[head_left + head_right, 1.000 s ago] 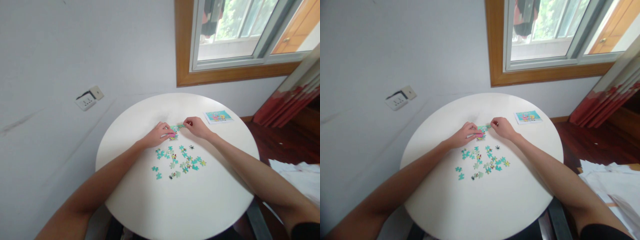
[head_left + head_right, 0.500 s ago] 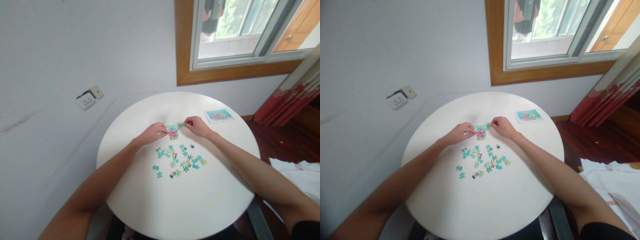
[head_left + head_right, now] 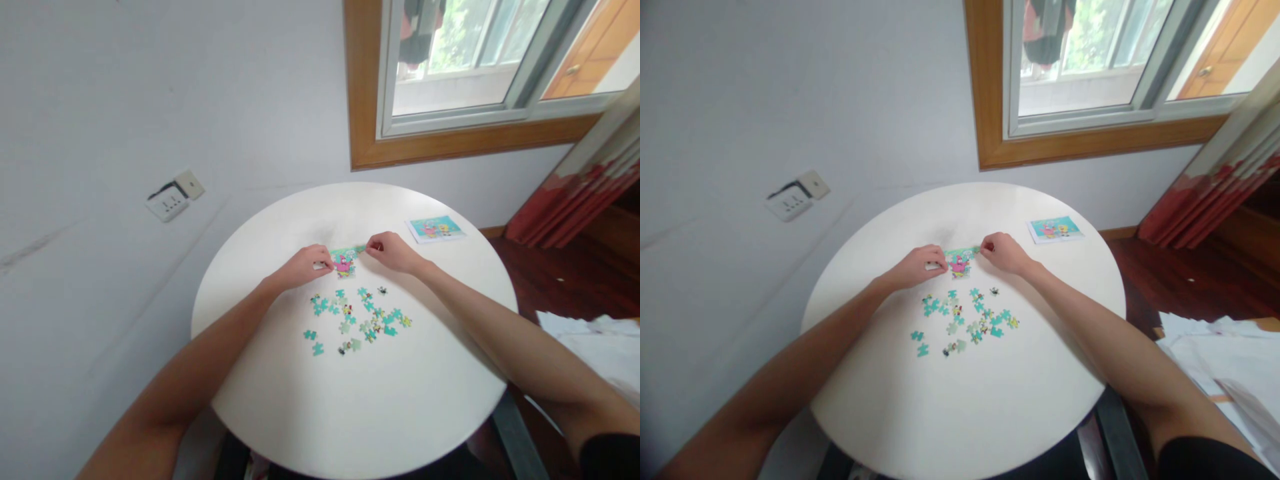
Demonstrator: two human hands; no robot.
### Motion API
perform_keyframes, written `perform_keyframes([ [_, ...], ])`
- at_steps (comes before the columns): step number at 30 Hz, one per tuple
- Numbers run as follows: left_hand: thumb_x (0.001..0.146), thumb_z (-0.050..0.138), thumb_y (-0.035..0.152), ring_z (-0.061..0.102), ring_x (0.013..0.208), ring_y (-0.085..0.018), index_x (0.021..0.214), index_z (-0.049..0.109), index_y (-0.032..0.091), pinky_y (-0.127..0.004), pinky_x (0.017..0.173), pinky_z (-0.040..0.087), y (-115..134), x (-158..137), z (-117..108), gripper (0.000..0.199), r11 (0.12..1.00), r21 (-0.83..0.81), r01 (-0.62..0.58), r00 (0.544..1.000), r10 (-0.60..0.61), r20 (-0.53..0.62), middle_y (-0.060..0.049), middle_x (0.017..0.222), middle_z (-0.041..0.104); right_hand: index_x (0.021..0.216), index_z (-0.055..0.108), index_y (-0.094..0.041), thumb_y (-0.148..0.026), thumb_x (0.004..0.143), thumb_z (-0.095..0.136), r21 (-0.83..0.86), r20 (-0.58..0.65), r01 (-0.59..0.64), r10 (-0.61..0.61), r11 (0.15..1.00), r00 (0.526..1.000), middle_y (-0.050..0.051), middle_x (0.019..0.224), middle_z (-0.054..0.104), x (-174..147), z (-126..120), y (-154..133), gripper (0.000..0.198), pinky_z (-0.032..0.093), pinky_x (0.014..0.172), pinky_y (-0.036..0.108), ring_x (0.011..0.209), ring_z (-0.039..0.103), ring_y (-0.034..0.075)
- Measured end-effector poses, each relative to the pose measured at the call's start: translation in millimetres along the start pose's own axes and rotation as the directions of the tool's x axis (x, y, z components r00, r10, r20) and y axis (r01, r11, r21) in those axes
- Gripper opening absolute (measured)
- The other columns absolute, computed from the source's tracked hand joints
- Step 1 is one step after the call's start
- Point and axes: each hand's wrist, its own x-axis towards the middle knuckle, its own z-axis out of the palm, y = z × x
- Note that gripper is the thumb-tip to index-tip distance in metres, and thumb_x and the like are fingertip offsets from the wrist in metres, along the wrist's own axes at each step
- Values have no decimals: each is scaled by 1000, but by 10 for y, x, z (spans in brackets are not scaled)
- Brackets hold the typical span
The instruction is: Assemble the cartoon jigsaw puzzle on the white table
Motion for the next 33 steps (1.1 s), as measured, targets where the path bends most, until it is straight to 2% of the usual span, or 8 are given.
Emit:
perform_keyframes([
  [11, 88, 64, 24, 59, 82, -15, 82, 69, 17, -26, 78, 45, 11, -4, 4, 10, 999, -40, 24, 1000, -24, 5, -3, 84, 65, 76, 71, -14, -20, 79, 57, -27, 52, 0, 2, 1000, 999, 4, 71, 67, 3, -23, -14, 14, 37, 61, 26, 61, 53, 12],
  [19, 90, 62, 27, 59, 81, -15, 85, 69, 17, -26, 76, 44, 6, -4, 14, 13, 999, -33, 43, 999, -43, 3, -4, 85, 65, 74, 71, -14, -18, 76, 58, 11, 107, 15, -17, 1000, 994, 4, 68, 67, -37, -56, -91, 14, 39, 61, 25, 60, 55, 12],
  [33, 92, 59, 30, 58, 78, -14, 89, 71, 18, -26, 73, 44, -2, -4, 24, 18, 995, -55, 79, 997, -79, 9, -4, 83, 65, 74, 72, -14, -15, 75, 60, -26, 145, 6, -2, 1000, 989, 5, 69, 69, -19, -35, -20, 13, 39, 61, 24, 62, 58, 13],
])
